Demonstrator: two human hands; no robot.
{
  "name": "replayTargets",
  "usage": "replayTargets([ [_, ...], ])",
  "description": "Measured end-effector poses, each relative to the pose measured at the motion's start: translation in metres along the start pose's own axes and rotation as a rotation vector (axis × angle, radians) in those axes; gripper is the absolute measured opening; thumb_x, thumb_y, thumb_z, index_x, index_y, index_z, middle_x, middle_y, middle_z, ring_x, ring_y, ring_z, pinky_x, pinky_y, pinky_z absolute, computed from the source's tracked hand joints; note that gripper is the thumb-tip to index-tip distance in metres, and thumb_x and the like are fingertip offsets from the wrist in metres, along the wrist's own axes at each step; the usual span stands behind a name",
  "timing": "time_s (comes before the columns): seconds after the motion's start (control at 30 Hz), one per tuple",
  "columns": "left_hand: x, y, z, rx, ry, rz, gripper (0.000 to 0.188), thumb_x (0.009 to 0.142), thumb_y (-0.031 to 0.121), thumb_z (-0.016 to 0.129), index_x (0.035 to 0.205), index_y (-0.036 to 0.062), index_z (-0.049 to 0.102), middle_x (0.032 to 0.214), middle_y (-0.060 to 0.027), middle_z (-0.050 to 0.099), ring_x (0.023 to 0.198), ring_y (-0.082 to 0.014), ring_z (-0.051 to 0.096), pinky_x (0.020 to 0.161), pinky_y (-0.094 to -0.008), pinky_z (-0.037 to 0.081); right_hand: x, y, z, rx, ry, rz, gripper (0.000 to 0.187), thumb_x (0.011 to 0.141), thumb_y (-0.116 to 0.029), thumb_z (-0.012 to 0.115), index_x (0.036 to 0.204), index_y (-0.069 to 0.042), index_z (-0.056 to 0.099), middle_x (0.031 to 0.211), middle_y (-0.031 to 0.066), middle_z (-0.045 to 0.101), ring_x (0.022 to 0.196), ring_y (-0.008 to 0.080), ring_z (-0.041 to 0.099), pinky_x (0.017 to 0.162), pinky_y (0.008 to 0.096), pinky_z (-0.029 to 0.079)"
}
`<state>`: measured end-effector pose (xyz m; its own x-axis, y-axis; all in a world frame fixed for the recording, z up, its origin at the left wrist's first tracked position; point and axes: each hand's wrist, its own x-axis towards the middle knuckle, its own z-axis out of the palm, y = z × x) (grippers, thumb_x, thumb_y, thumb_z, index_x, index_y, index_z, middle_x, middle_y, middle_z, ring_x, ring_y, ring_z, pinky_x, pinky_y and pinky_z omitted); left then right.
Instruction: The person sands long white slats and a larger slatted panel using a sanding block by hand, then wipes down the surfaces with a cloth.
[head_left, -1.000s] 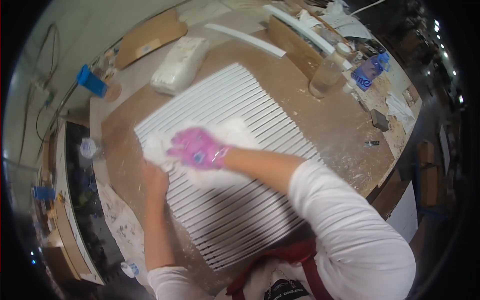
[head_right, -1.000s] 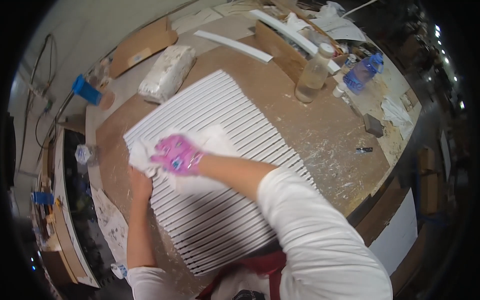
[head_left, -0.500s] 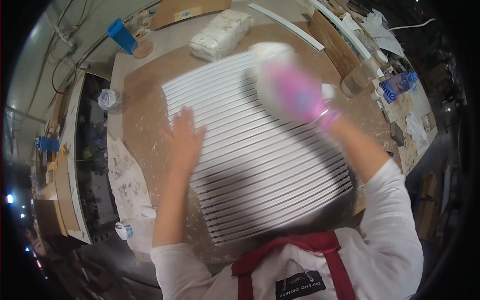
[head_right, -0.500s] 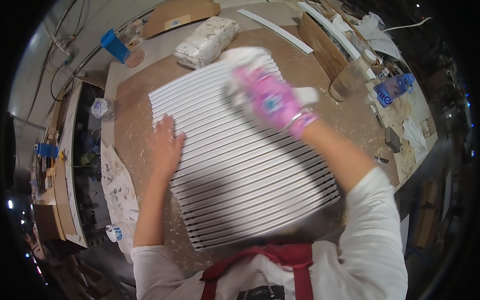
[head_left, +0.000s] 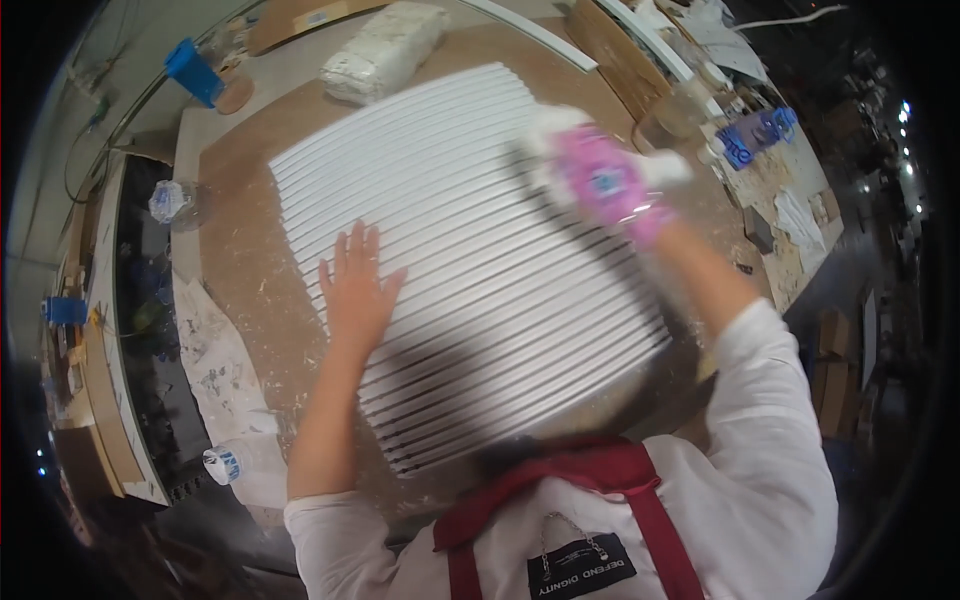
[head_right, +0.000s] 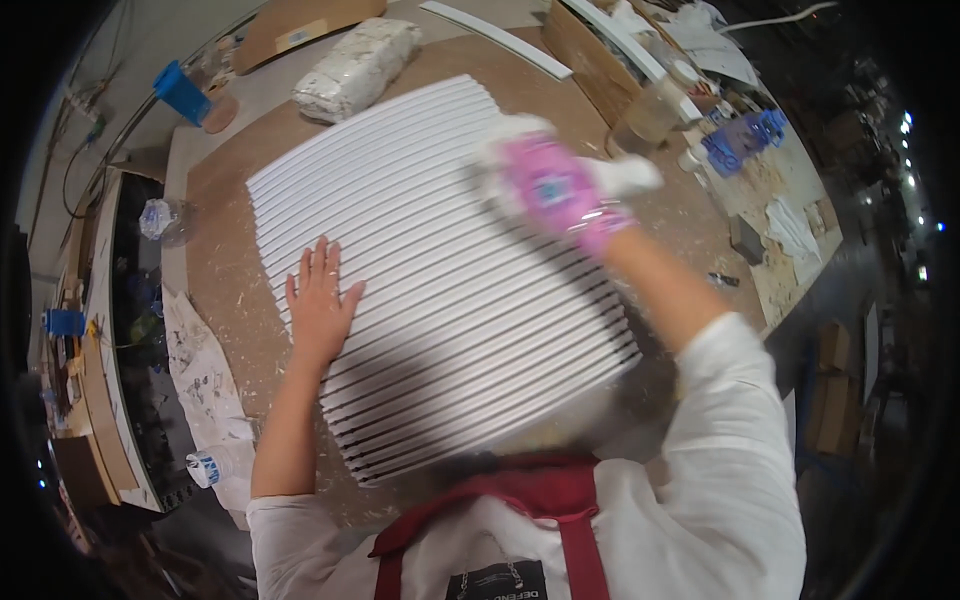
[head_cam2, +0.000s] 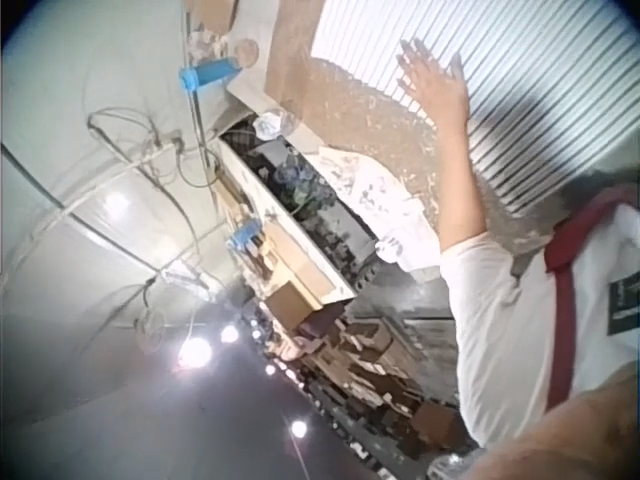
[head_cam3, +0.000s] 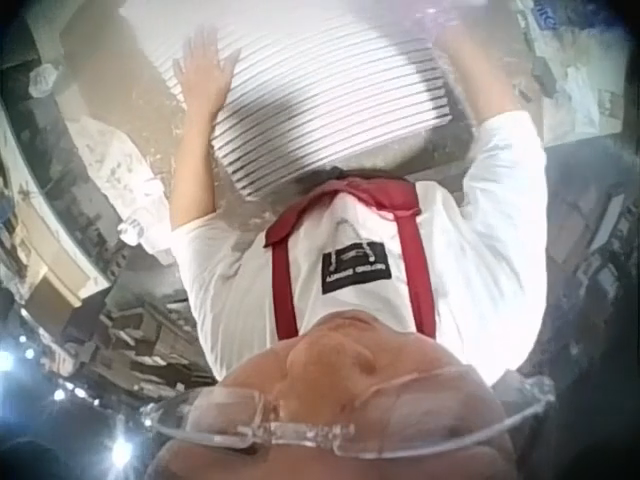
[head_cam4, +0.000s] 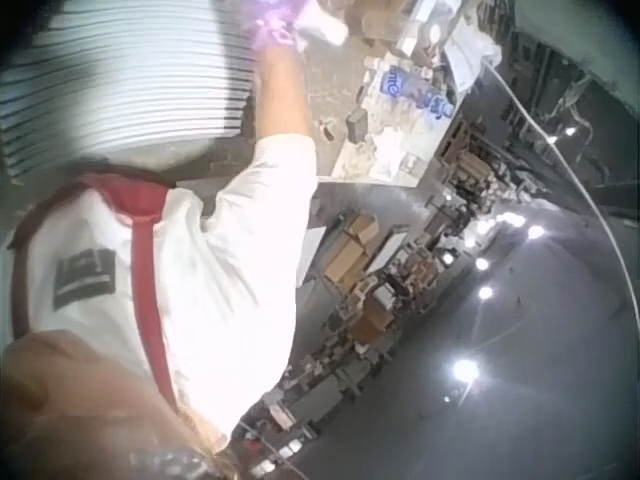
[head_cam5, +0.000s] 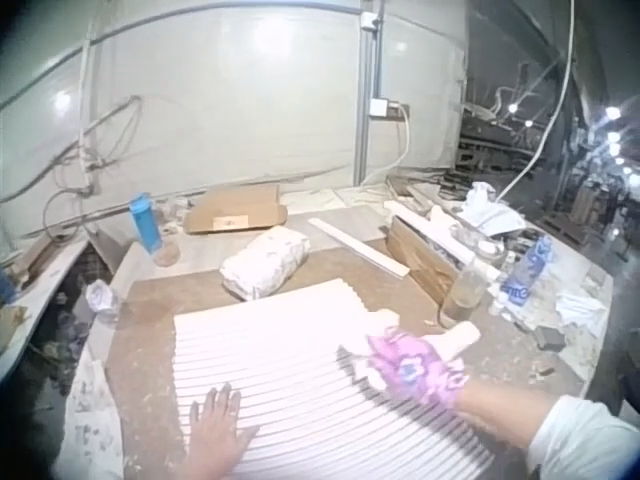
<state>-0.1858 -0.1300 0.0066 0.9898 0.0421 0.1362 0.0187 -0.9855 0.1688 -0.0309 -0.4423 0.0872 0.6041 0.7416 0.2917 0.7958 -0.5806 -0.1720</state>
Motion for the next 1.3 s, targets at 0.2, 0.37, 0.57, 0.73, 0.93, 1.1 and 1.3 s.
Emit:
replayTargets([
  [0.2,0.005,0.008,-0.008,-0.041,-0.06,-0.007,0.066,0.091,0.046,0.051,0.144,0.0104,0.034,0.153,-0.0079,0.026,0.141,-0.0295,0.022,0.112,-0.054,0.014,-0.03,-0.019,0.103,0.228,-0.136,-0.002,0.037,0.084,-0.017,0.056,0.12,-0.012,0.054,0.101,0.0142,0.062,0.093,0.0277,0.063,0.079,0.0395,0.052],
  [0.37,0.0,-0.002,-0.01,-0.09,-0.04,-0.015,0.067,0.092,0.044,0.052,0.145,0.0102,0.031,0.154,-0.009,0.024,0.142,-0.0301,0.021,0.113,-0.0537,0.012,-0.065,0.04,-0.003,-0.08,-0.098,0.404,0.031,0.091,-0.01,0.056,0.122,-0.008,0.055,0.102,0.0068,0.065,0.086,0.0182,0.064,0.075,0.0316,0.054],
  [0.57,-0.035,0.019,-0.023,-0.173,-0.166,0.111,0.074,0.088,0.045,0.056,0.146,0.0085,0.027,0.154,-0.0127,0.023,0.142,-0.0333,0.019,0.112,-0.0544,0.011,0.002,-0.097,0.02,0.053,0.128,-0.033,0.021,0.091,-0.025,0.05,0.104,-0.011,0.06,0.091,0.0142,0.063,0.079,0.0288,0.063,0.072,0.0406,0.053],
  [0.73,-0.042,0.02,-0.012,-0.047,-0.164,0.11,0.078,0.085,0.048,0.059,0.144,0.0058,0.031,0.153,-0.012,0.025,0.14,-0.034,0.022,0.111,-0.0554,0.014,-0.03,-0.091,0.082,0.021,-0.028,-0.115,0.022,0.093,-0.023,0.046,0.111,-0.017,0.058,0.093,0.0114,0.062,0.084,0.027,0.063,0.072,0.038,0.052],
  [0.93,-0.048,0.045,-0.03,-0.161,-0.114,0.143,0.077,0.086,0.044,0.058,0.147,0.0073,0.027,0.153,-0.0131,0.026,0.141,-0.033,0.022,0.112,-0.0534,0.014,-0.14,0.07,-0.026,-0.291,0.06,0.508,0.019,0.09,-0.019,0.05,0.103,-0.009,0.059,0.097,0.0092,0.064,0.084,0.0238,0.061,0.074,0.033,0.051],
  [1.1,-0.134,0.106,-0.055,-0.203,-0.319,0.263,0.106,0.066,0.034,0.081,0.148,0.007,0.019,0.154,-0.0154,0.023,0.141,-0.036,0.023,0.111,-0.0556,0.016,-0.091,-0.031,-0.01,0.005,-0.056,0.213,0.019,0.091,-0.017,0.047,0.103,-0.008,0.058,0.095,0.0074,0.065,0.081,0.021,0.064,0.068,0.0339,0.052],
  [1.3,-0.171,0.119,-0.031,-0.101,-0.286,0.281,0.103,0.064,0.036,0.081,0.145,0.0039,0.026,0.152,-0.0152,0.026,0.139,-0.0354,0.027,0.11,-0.0542,0.018,-0.154,0.009,0.02,-0.028,-0.055,0.277,0.021,0.087,-0.023,0.052,0.102,-0.01,0.059,0.099,0.0104,0.061,0.094,0.0266,0.06,0.071,0.041,0.052],
])
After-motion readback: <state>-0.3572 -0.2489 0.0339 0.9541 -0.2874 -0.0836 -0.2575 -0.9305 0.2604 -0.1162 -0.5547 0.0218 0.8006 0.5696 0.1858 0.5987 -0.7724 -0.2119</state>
